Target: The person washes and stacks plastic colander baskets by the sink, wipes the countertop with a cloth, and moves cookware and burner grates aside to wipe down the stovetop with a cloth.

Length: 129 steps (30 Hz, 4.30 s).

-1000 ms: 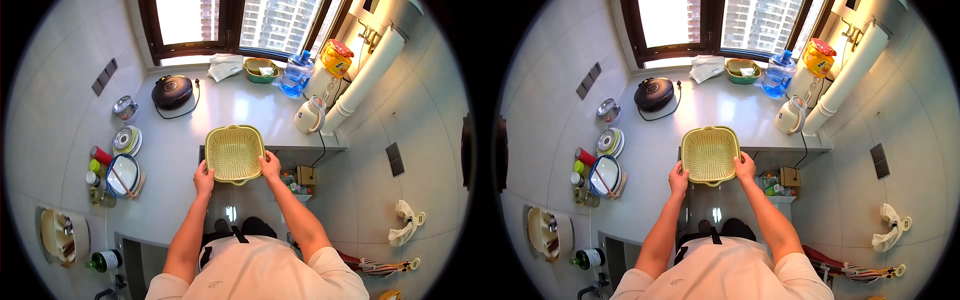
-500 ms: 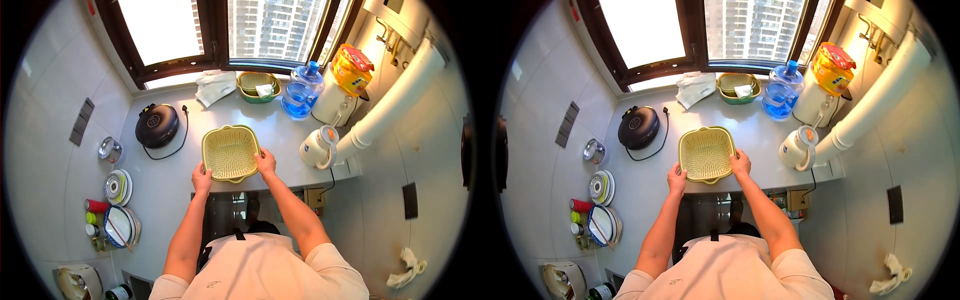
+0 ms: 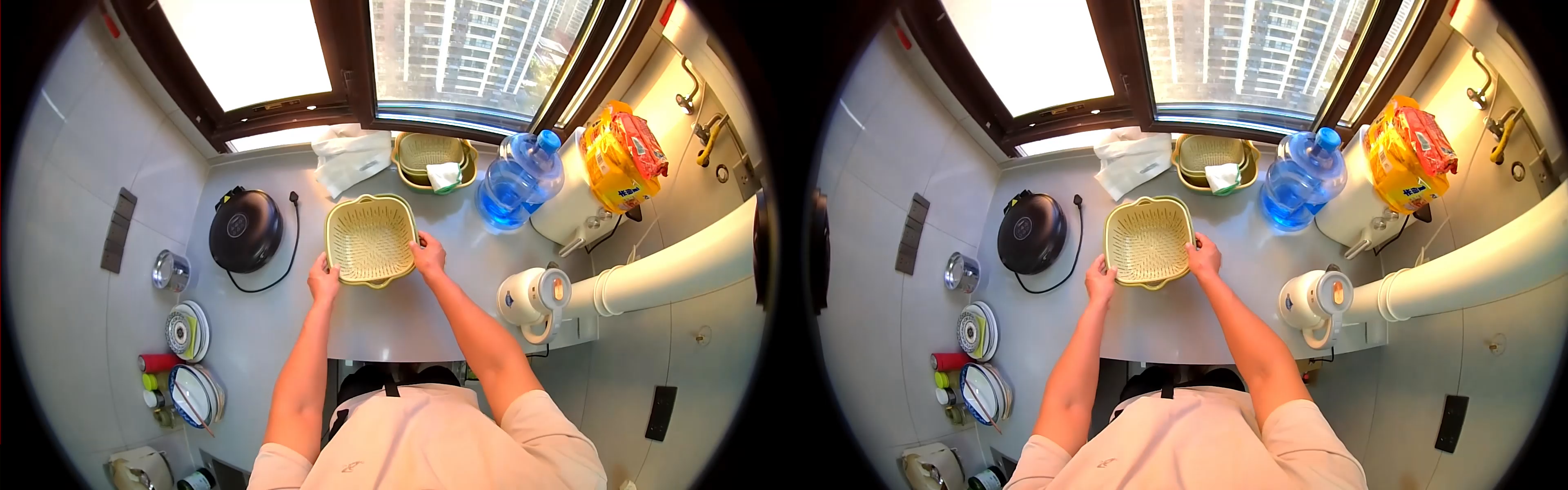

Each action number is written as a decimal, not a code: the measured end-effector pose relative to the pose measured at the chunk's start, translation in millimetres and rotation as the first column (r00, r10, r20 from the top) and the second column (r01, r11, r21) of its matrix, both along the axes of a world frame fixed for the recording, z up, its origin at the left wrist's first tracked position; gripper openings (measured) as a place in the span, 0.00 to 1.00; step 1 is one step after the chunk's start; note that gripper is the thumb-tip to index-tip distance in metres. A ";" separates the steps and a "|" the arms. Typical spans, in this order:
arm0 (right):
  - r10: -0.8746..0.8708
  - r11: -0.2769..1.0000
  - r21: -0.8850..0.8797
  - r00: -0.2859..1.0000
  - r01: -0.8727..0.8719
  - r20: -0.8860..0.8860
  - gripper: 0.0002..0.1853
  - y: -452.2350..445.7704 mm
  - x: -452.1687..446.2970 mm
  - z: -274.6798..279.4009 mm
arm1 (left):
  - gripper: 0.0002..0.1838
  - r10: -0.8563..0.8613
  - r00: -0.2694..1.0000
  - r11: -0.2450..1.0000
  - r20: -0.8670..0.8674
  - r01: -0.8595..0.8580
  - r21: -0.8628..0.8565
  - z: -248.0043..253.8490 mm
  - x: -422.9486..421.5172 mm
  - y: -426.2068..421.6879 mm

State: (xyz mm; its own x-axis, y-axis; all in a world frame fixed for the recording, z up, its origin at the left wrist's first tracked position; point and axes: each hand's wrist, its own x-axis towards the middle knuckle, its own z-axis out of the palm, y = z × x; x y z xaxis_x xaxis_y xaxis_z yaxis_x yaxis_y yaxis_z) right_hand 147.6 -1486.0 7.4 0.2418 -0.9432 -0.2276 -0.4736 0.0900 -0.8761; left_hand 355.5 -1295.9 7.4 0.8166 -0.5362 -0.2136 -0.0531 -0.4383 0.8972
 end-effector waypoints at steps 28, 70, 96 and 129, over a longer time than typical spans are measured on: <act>0.053 0.988 -0.143 0.994 -0.065 -0.091 0.37 -106.3 20.9 10.0 | 0.30 -0.549 0.672 0.805 0.498 0.585 0.098 22.6 -41.8 -216.1; 0.196 0.962 -0.139 0.949 -0.235 -0.248 0.18 19.4 -39.9 34.5 | 0.24 -0.736 0.394 0.669 0.551 0.549 0.501 20.5 -89.0 -103.9; 0.090 0.990 0.049 0.858 -0.132 0.505 0.17 100.4 -88.6 6.2 | 0.16 -0.531 0.684 0.847 -0.501 0.404 -0.345 4.1 -116.4 -53.4; -0.490 0.870 0.006 0.862 0.493 0.130 0.21 -37.4 -47.6 65.3 | 0.24 -0.387 0.922 0.907 -0.006 0.379 -0.182 46.0 -87.3 -116.4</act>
